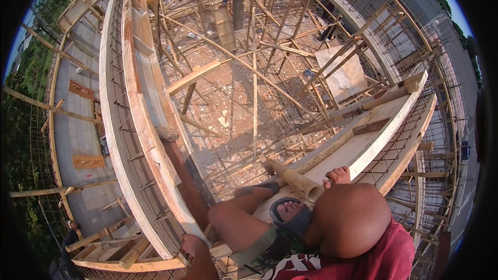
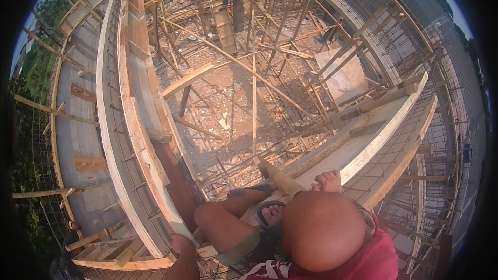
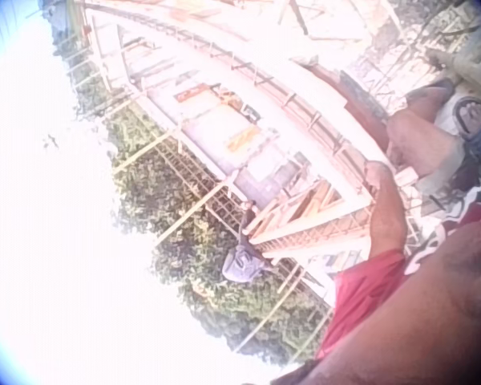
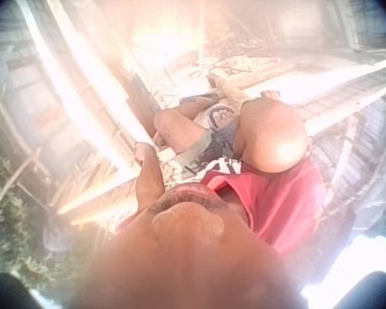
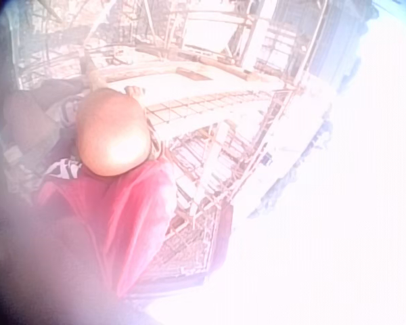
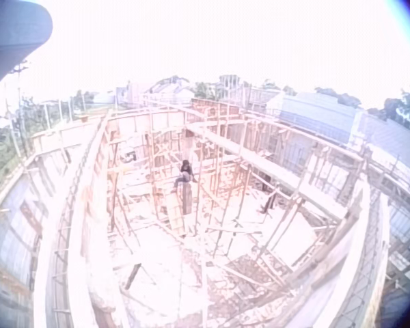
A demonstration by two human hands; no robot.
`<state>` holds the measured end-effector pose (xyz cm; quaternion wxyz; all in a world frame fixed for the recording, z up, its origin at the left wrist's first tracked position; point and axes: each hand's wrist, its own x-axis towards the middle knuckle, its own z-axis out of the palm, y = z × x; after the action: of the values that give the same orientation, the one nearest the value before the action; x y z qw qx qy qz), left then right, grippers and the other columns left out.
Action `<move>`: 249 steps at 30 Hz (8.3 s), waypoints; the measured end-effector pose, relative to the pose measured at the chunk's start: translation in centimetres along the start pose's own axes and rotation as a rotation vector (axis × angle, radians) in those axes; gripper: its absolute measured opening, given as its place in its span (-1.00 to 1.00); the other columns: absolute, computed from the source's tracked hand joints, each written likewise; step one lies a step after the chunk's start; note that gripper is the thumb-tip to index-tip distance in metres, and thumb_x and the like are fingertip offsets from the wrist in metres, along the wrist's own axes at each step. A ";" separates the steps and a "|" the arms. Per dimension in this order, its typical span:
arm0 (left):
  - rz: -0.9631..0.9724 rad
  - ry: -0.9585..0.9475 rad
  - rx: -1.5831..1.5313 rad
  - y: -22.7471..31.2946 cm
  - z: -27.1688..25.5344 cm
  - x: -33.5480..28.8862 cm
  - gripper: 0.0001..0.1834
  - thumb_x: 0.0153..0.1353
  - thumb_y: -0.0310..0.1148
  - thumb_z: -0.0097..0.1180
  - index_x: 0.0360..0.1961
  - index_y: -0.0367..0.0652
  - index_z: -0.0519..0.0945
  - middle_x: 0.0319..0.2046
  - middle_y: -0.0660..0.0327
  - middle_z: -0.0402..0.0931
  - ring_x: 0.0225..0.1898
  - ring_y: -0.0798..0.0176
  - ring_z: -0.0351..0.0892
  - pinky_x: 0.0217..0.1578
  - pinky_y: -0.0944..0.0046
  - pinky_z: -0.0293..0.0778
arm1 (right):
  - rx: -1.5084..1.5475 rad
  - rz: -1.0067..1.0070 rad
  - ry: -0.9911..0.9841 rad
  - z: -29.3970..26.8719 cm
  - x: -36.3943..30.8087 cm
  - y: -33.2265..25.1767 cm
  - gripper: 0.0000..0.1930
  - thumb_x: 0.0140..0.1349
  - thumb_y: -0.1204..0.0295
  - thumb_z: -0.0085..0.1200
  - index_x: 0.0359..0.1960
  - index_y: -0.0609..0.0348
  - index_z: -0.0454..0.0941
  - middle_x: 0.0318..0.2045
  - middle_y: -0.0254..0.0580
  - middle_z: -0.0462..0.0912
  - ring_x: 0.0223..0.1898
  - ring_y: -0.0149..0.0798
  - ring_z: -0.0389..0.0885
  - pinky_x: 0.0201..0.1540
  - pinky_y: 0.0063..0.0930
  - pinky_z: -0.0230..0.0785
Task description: The person sits on a wooden beam at a construction site and repeatedly adjusts a long wooden plank that is part of the formwork. They hold and reposition the plank with both hands, occasionally shifting their body to maintain balance.
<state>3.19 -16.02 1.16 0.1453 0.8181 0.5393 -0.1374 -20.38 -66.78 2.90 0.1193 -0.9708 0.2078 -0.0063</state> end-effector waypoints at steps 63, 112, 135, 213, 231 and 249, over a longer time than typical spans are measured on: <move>-0.034 0.034 -0.041 -0.8 0.7 0.8 -0.40 0.27 0.05 -0.19 0.01 -0.12 0.73 0.02 -0.02 0.67 0.02 -0.18 0.64 0.07 -0.17 0.47 | 0.058 -0.022 -0.049 -0.4 0.4 -0.3 -0.77 0.08 0.26 0.17 -0.33 0.14 0.64 -0.42 -0.12 0.64 -0.29 0.02 0.55 0.02 -0.04 0.22; -0.001 0.076 0.019 -1.1 1.0 0.7 -0.44 0.28 -0.03 -0.17 -0.01 -0.14 0.72 0.00 -0.08 0.66 0.01 -0.22 0.64 0.07 -0.22 0.45 | 0.058 -0.043 -0.016 -0.1 0.1 0.0 -0.77 0.05 0.27 0.17 -0.36 0.16 0.64 -0.41 -0.09 0.62 -0.28 0.05 0.53 0.02 0.00 0.21; 0.168 0.051 0.066 -0.3 1.1 0.5 -0.49 0.28 -0.04 -0.11 -0.07 -0.17 0.73 -0.08 -0.13 0.68 0.00 -0.18 0.66 0.06 -0.21 0.45 | 0.018 -0.001 -0.052 3.4 -2.6 4.2 -0.74 -0.02 0.15 0.25 -0.38 0.01 0.68 -0.44 -0.17 0.67 -0.28 -0.03 0.61 0.04 0.02 0.27; -0.014 -0.006 -0.151 -0.6 0.0 -1.3 -0.45 0.29 -0.01 -0.10 -0.05 -0.22 0.74 0.08 0.09 0.55 0.20 0.12 0.48 0.30 -0.06 0.18 | -0.033 -0.504 -0.283 3.1 5.3 0.5 -0.52 0.37 -0.07 -0.13 -0.48 0.06 0.51 -0.58 -0.10 0.48 -0.50 0.09 0.46 -0.32 0.02 0.29; -0.024 -0.047 -0.027 1.1 -0.6 -1.3 -0.50 0.28 -0.05 -0.12 -0.04 -0.09 0.72 0.01 0.00 0.67 0.08 -0.12 0.62 0.21 -0.25 0.28 | -0.186 -0.133 -0.981 -22.8 9.1 -19.1 -0.56 0.30 -0.06 -0.05 -0.43 0.06 0.55 -0.51 -0.09 0.52 -0.42 0.06 0.50 -0.27 -0.03 0.33; 0.181 -0.105 0.161 -2.5 3.4 4.1 -0.44 0.32 -0.04 -0.22 0.07 -0.15 0.66 0.10 -0.10 0.61 0.14 -0.22 0.57 0.18 -0.27 0.34 | -0.155 -0.080 -1.060 -25.6 11.7 -22.3 -0.59 0.24 -0.05 0.02 -0.38 0.06 0.59 -0.44 -0.09 0.56 -0.35 0.03 0.54 -0.22 -0.09 0.37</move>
<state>2.21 -12.92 -3.72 0.1191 0.8640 0.4423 -0.2090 -2.29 -57.65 32.53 0.1356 -0.8539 0.0818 0.4957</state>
